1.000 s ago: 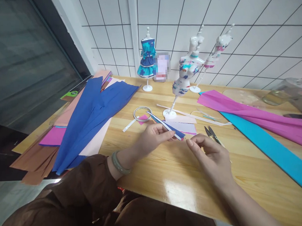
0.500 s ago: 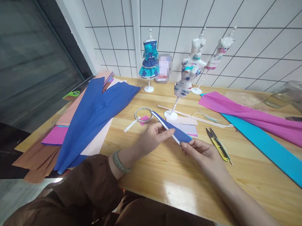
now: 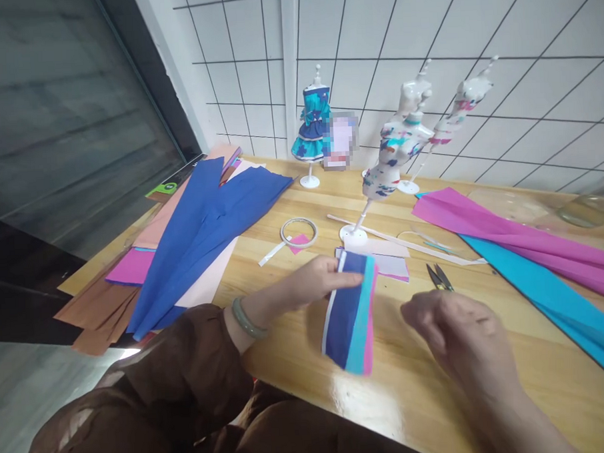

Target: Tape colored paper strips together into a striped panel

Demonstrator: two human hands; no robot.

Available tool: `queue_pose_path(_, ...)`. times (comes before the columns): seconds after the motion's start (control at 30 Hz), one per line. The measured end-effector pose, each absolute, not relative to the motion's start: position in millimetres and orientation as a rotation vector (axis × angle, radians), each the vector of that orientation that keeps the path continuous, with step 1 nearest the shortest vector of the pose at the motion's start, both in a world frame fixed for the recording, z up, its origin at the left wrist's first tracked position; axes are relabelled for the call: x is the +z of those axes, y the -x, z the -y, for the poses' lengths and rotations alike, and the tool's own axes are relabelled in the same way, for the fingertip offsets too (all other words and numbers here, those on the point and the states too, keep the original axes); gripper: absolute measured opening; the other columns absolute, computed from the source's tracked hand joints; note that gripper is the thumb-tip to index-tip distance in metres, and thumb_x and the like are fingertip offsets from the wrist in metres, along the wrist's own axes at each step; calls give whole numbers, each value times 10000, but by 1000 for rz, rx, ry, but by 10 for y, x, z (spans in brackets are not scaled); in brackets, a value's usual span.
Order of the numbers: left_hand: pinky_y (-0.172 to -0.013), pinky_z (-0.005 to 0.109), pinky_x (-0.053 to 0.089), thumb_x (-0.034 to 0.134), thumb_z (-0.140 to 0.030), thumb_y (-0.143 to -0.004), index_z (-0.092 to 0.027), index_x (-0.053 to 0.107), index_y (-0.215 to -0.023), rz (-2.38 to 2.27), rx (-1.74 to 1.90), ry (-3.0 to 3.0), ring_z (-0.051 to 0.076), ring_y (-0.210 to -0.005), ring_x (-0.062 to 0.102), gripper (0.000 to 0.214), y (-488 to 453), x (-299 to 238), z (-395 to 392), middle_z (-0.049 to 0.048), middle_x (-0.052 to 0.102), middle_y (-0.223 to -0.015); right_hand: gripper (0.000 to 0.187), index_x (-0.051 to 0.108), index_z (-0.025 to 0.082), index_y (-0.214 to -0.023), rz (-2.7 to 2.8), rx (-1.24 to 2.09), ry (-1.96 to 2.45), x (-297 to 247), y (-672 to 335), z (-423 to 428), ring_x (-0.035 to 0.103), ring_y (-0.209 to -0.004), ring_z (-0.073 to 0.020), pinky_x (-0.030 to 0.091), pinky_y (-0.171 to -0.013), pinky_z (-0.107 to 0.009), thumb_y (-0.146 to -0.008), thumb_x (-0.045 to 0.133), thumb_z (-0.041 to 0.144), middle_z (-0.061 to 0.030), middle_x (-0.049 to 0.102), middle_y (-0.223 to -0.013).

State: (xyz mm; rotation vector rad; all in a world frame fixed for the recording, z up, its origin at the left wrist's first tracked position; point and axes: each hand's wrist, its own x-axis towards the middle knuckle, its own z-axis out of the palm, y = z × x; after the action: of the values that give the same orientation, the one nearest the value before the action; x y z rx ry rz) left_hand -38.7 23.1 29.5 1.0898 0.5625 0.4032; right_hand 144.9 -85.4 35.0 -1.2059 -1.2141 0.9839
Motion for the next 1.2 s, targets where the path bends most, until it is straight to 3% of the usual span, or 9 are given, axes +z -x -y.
queue_pose_path(0.1,-587,235,452,681,-458,-703,-153,639,-744,-422,37,-1336,102,-576,556,311,409,349,-144,-1,628,-674,140,656,239,-784,1179,668,1317,366,-1444,817,560,-758,-167,447,-683,-287,-771,647,377,-25,620,-778)
queue_pose_path(0.2,-465,221,385,633,-487,-733,-167,553,-595,-342,-134,-1524,84,-461,472,358,407,383,-97,-24,529,-533,298,654,231,-994,1324,901,1373,368,-1373,781,586,-906,-201,472,-775,-315,-735,681,376,-61,654,-961)
queue_pose_path(0.3,-419,219,321,601,-499,-750,-166,469,-530,-387,-135,-1646,78,-425,424,420,402,382,-101,-37,438,-461,229,672,204,-882,1324,1245,1361,350,-1312,766,609,-736,-164,495,-663,-285,-735,683,380,-40,666,-797)
queue_pose_path(0.43,-442,204,266,635,-468,-730,-144,472,-555,-397,15,-1604,48,-461,352,403,387,328,-137,-60,372,-496,210,663,188,-709,1177,1328,1334,299,-1311,744,592,-613,-127,486,-600,-252,-699,716,391,-17,666,-677)
queue_pose_path(0.53,-511,188,327,671,-363,-724,-125,573,-721,-438,275,-1545,47,-541,415,257,346,249,-160,-50,460,-595,257,667,179,-721,1094,1272,1403,269,-1344,708,590,-597,-131,477,-566,-248,-670,732,422,-34,685,-689)
queue_pose_path(0.63,-631,212,420,678,-306,-726,-119,584,-931,-521,497,-1492,81,-666,532,294,303,161,-174,0,567,-734,302,655,172,-698,1034,1207,1472,251,-1371,674,552,-532,-121,448,-498,-239,-632,751,450,-28,661,-634)
queue_pose_path(0.77,-668,234,453,629,-304,-773,-136,580,-977,-595,675,-1638,114,-741,582,268,293,115,-167,31,607,-798,289,664,183,-687,1020,1172,1435,252,-1374,661,563,-577,-129,476,-544,-249,-624,759,449,-22,656,-647)
queue_pose_path(0.9,-815,289,454,564,-251,-823,-155,635,-981,-529,920,-2037,155,-904,594,198,301,151,-144,71,655,-938,309,681,186,-691,1029,1185,1439,283,-1349,663,589,-588,-148,511,-576,-283,-629,742,482,-34,678,-667)
queue_pose_path(1.2,-793,314,432,486,-200,-870,-142,671,-934,-421,1011,-2380,155,-829,586,204,282,130,-132,84,680,-897,281,711,185,-743,1108,1150,1436,221,-1324,670,617,-644,-160,510,-632,-285,-650,728,449,-35,706,-716)
